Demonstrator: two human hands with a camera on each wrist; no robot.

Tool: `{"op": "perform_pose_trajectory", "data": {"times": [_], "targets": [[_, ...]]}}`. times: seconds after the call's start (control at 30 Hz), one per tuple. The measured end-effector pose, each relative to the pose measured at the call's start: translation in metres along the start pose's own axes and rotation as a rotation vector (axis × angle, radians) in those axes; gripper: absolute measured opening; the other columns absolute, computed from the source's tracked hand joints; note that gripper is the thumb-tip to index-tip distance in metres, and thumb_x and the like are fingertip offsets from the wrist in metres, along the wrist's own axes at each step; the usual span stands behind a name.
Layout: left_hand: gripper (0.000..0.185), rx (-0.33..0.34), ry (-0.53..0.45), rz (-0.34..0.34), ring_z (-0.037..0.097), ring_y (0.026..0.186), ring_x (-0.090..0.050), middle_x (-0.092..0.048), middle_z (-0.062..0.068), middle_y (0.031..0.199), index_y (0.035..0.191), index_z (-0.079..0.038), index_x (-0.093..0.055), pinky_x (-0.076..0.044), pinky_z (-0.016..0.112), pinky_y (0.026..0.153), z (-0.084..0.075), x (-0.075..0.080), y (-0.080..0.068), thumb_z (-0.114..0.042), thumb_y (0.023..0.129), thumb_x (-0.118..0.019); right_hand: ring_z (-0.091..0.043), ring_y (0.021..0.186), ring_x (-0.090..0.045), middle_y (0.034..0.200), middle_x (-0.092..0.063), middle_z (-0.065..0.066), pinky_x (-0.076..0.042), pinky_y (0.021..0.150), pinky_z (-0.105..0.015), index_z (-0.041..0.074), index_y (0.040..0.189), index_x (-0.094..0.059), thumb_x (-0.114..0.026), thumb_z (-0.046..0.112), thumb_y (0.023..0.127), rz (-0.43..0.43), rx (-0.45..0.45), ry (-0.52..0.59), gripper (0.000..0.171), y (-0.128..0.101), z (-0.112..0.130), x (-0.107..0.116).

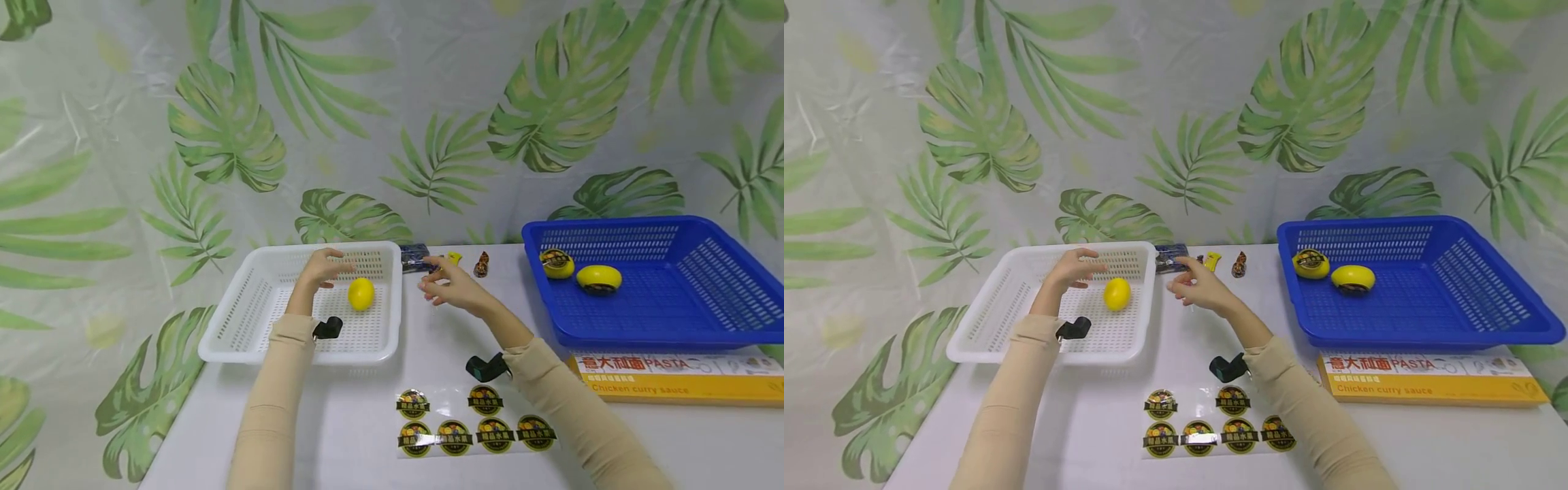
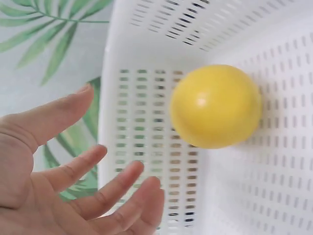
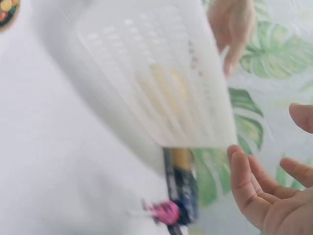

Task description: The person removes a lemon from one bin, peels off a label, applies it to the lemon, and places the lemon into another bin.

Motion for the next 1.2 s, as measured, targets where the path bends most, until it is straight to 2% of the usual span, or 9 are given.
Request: {"op": "perform_pose_trajectory", "data": {"times": [0.1,0.23,0.33,0.43,0.6,0.9,1.1,1.2], "targets": [[0.066,0.054,0.071,0.052,0.045,0.121,-0.043,-0.039,0.023,0.140,0.137,-0.002,-0.043,-0.046,0.050,0.090,0.008,-0.007,0.007,-0.022,0.081,-0.071,-0.037,0.103,-0.060,0.127,-0.048,-0.029,-0.054,0.078,-0.038,0.005,0.148,-0.022,-0.058,0.022,0.094,0.031,-0.013,-0.008,0.068,0.003,-0.004,-0.022],[0.063,0.116,0.141,0.129,0.043,0.118,-0.046,-0.043,0.020,0.139,0.135,-0.006,-0.047,-0.049,0.047,0.085,0.017,-0.017,0.013,-0.025,0.081,-0.073,-0.041,0.102,-0.060,0.131,-0.045,-0.029,-0.055,0.078,-0.041,0.008,0.149,-0.021,-0.060,0.025,0.092,0.066,-0.039,-0.015,0.071,0.005,-0.009,-0.046],[0.059,0.129,0.164,0.173,0.041,0.115,-0.049,-0.045,0.018,0.137,0.134,-0.008,-0.050,-0.053,0.045,0.080,0.021,-0.024,0.016,-0.025,0.082,-0.072,-0.040,0.096,-0.062,0.130,-0.044,-0.030,-0.054,0.079,-0.044,0.008,0.149,-0.020,-0.061,0.024,0.091,0.083,-0.046,-0.016,0.073,0.006,-0.011,-0.060],[0.057,0.118,0.172,0.196,0.041,0.111,-0.052,-0.045,0.019,0.137,0.134,-0.009,-0.051,-0.054,0.043,0.076,0.022,-0.029,0.018,-0.024,0.083,-0.071,-0.034,0.089,-0.064,0.128,-0.044,-0.030,-0.054,0.079,-0.046,0.007,0.150,-0.019,-0.063,0.022,0.090,0.085,-0.042,-0.011,0.075,0.006,-0.012,-0.068],[0.058,0.108,0.160,0.208,0.039,0.106,-0.054,-0.045,0.020,0.135,0.136,-0.008,-0.049,-0.055,0.042,0.073,0.024,-0.035,0.021,-0.019,0.083,-0.071,-0.025,0.082,-0.066,0.126,-0.046,-0.029,-0.054,0.078,-0.047,0.007,0.150,-0.018,-0.063,0.020,0.090,0.063,-0.035,0.000,0.077,0.005,-0.012,-0.073],[0.063,0.098,0.204,0.234,0.038,0.103,-0.055,-0.045,0.021,0.132,0.138,-0.008,-0.045,-0.056,0.041,0.072,0.030,-0.041,0.025,-0.016,0.082,-0.072,-0.024,0.080,-0.066,0.126,-0.045,-0.029,-0.054,0.076,-0.045,0.010,0.151,-0.016,-0.062,0.023,0.091,0.071,-0.026,0.022,0.077,0.004,-0.016,-0.077],[0.062,0.080,0.176,0.223,0.037,0.104,-0.054,-0.045,0.021,0.131,0.136,-0.009,-0.046,-0.056,0.041,0.071,0.026,-0.039,0.024,-0.015,0.081,-0.073,-0.026,0.082,-0.066,0.126,-0.045,-0.029,-0.055,0.075,-0.044,0.011,0.151,-0.017,-0.061,0.024,0.092,0.060,-0.017,0.014,0.075,0.003,-0.016,-0.076],[0.061,0.042,0.140,0.208,0.038,0.107,-0.053,-0.044,0.022,0.131,0.136,-0.009,-0.047,-0.056,0.041,0.071,0.019,-0.037,0.021,-0.014,0.080,-0.072,-0.026,0.082,-0.066,0.127,-0.045,-0.030,-0.055,0.076,-0.044,0.010,0.151,-0.017,-0.059,0.025,0.093,0.058,-0.015,0.005,0.072,-0.001,-0.015,-0.074]]}}
Point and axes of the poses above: each hand's wrist, its own y-axis towards the middle knuckle, its own x-axis out of the back of the hand, z = x × y, the point moved 4 cm from there along y, towards the middle knuckle
